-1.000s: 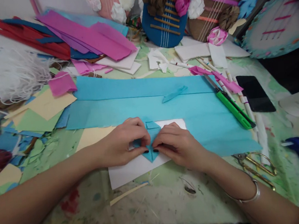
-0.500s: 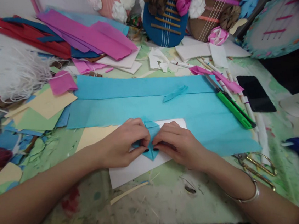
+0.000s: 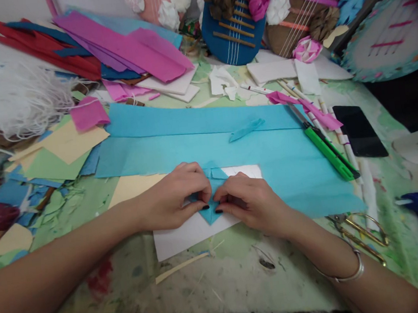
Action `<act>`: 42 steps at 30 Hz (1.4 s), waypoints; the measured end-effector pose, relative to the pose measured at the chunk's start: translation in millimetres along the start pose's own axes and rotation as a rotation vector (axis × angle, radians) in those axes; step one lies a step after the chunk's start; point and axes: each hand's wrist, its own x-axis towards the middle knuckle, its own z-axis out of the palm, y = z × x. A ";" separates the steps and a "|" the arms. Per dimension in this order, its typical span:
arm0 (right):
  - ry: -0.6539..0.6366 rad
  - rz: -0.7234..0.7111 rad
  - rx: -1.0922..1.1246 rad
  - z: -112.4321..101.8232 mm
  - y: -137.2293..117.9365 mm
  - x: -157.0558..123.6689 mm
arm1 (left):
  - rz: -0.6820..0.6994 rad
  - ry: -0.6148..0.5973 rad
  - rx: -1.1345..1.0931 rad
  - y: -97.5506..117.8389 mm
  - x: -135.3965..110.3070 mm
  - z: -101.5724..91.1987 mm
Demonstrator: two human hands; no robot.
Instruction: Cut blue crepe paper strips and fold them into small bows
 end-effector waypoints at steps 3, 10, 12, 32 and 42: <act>-0.010 0.020 0.000 0.5 0.1 -0.4 | 0.001 -0.017 0.010 0.1 0.9 -1.1; -0.008 0.013 -0.007 1.2 0.0 -0.3 | -0.004 -0.030 0.002 -1.6 1.2 -1.9; -0.004 0.011 -0.004 1.5 -0.1 -0.1 | -0.011 -0.033 0.000 -1.7 1.1 -2.0; -0.018 -0.026 -0.029 2.1 -1.2 0.2 | 0.004 0.018 -0.004 -3.4 0.0 1.0; 0.031 -0.153 -0.129 2.2 1.1 -1.6 | 0.010 -0.012 0.034 -2.9 0.2 0.6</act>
